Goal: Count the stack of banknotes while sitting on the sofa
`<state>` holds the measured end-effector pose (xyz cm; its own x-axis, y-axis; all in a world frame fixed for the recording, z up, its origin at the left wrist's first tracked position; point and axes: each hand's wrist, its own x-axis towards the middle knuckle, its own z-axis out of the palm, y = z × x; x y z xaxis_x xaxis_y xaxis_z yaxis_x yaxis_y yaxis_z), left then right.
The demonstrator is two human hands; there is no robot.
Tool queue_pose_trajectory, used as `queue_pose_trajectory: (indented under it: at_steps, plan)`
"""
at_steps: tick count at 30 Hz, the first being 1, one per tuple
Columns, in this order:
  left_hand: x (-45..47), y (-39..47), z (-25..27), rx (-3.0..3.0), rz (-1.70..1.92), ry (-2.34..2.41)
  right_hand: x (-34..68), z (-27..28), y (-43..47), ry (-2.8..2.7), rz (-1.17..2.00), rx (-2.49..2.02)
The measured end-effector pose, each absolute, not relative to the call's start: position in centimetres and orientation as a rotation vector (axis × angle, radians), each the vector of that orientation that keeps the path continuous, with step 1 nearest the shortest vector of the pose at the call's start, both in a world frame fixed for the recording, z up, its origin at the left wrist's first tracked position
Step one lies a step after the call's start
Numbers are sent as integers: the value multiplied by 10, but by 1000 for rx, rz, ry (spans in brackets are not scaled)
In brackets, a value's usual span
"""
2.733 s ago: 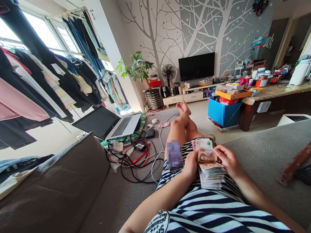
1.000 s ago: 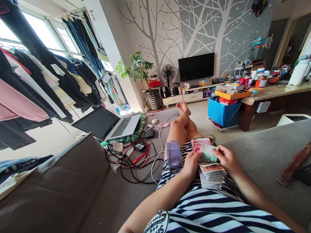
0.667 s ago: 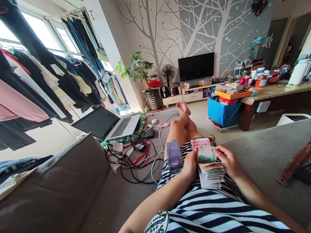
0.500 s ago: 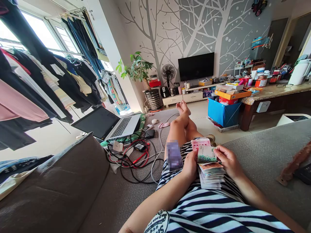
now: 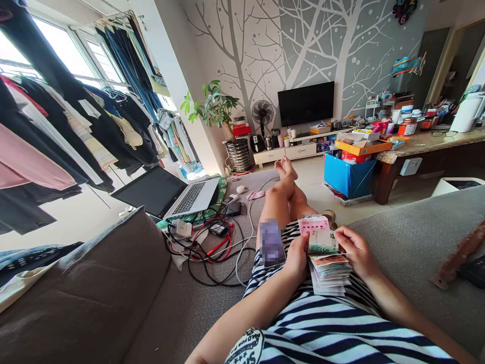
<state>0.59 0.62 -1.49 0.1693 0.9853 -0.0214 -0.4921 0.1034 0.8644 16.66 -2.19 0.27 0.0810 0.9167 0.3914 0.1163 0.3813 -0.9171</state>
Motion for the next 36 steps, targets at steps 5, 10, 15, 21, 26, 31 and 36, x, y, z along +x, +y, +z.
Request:
queue_pose_trajectory:
  at_steps: [5, 10, 15, 21, 26, 31, 36]
  plan:
    - [5, 7, -18, 868, 1244, 819, 167, 2, -22, -1367, 786, -1032]
    - [6, 6, -15, 831, 1244, 797, 167, 2, -22, -1381, 775, -1041]
    - [6, 6, -15, 808, 1236, 791, 166, 1, -23, -1367, 773, -1034]
    - [7, 4, -13, 781, 1260, 758, 167, -1, -21, -1341, 901, -925]
    - [7, 0, -4, 762, 1240, 705, 168, -4, -13, -1339, 868, -1060]
    - [7, -3, 2, 744, 1211, 691, 169, -9, -9, -1313, 838, -1106]
    - [8, -4, 3, 764, 1192, 683, 169, -9, -10, -1352, 753, -1100]
